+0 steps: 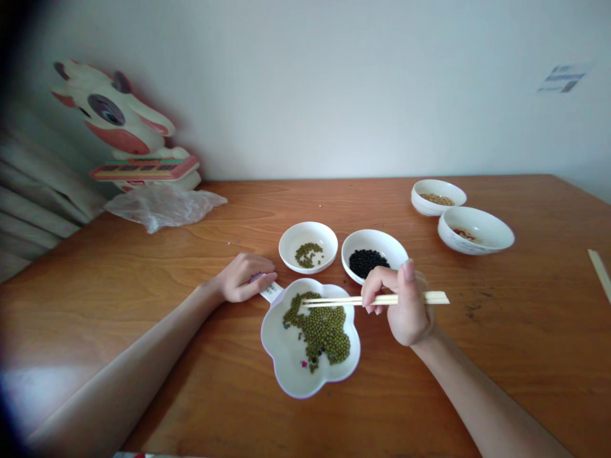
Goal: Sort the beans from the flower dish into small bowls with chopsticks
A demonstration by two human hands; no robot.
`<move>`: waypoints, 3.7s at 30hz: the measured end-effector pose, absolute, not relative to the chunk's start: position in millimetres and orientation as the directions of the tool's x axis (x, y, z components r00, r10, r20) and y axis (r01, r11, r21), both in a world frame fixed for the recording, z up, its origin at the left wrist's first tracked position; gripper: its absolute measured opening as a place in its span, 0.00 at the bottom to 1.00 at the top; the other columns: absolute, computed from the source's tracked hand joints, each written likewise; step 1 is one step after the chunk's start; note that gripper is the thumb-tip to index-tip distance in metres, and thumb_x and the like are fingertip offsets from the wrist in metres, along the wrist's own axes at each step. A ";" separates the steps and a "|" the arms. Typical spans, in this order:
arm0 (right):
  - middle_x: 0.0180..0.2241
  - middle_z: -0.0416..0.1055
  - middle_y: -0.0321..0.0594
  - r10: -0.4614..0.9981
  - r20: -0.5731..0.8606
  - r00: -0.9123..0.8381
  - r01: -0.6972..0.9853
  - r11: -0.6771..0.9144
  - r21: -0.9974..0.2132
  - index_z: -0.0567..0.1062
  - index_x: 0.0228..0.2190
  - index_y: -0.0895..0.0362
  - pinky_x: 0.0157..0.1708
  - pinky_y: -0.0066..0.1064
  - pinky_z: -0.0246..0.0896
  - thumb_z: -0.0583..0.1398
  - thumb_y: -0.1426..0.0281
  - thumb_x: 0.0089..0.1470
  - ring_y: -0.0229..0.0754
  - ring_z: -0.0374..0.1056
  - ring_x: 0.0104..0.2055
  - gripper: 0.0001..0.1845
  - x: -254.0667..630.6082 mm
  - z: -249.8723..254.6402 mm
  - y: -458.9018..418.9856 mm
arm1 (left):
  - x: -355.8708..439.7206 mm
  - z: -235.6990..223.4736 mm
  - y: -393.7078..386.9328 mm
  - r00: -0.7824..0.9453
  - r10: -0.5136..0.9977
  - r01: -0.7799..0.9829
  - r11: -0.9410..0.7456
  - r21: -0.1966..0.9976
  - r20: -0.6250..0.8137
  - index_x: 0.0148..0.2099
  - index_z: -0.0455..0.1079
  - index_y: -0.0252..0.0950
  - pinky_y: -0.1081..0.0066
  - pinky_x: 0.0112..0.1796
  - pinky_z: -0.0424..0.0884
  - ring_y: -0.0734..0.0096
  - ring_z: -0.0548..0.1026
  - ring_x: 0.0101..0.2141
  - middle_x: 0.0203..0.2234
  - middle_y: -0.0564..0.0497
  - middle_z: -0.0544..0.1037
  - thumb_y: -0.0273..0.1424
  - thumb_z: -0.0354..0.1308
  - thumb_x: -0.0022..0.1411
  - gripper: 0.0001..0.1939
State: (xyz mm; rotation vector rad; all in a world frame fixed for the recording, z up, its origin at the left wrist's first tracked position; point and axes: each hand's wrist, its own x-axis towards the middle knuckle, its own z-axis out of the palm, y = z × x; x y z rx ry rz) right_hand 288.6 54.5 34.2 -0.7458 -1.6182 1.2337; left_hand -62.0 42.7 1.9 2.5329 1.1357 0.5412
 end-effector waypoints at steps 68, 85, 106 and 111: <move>0.12 0.59 0.38 0.741 0.233 -0.630 -0.208 0.128 -0.970 0.79 0.19 0.53 0.23 0.39 0.48 0.37 0.47 0.71 0.41 0.56 0.18 0.45 301.8 56.4 65.5 | -64.3 0.7 42.6 0.603 0.764 0.642 -0.636 0.428 0.230 0.27 0.60 0.37 0.68 0.27 0.58 0.73 0.65 0.23 0.22 0.52 0.70 0.37 0.48 0.74 0.20; 0.21 0.71 0.42 0.776 0.158 -0.611 -0.039 0.170 -0.985 0.78 0.23 0.54 0.26 0.36 0.61 0.40 0.37 0.65 0.43 0.66 0.25 0.44 280.9 43.3 47.5 | -61.0 2.9 41.8 0.577 0.781 0.663 -0.619 0.421 0.241 0.26 0.60 0.38 0.67 0.27 0.58 0.71 0.67 0.24 0.22 0.50 0.72 0.39 0.48 0.74 0.21; 0.14 0.67 0.42 0.744 0.249 -0.620 -0.134 0.213 -0.968 0.78 0.17 0.54 0.22 0.36 0.56 0.42 0.40 0.66 0.42 0.62 0.20 0.45 279.0 43.2 43.0 | -61.0 3.0 39.6 0.551 0.791 0.680 -0.611 0.406 0.266 0.26 0.65 0.37 0.67 0.28 0.58 0.71 0.68 0.23 0.22 0.50 0.75 0.40 0.47 0.74 0.23; 0.13 0.65 0.42 0.764 0.277 -0.583 -0.159 0.227 -0.961 0.78 0.17 0.54 0.23 0.37 0.54 0.40 0.40 0.67 0.43 0.61 0.19 0.47 281.6 48.6 46.8 | -61.3 2.0 40.9 0.566 0.778 0.665 -0.626 0.407 0.272 0.26 0.64 0.38 0.67 0.28 0.59 0.71 0.69 0.24 0.23 0.49 0.75 0.40 0.48 0.74 0.23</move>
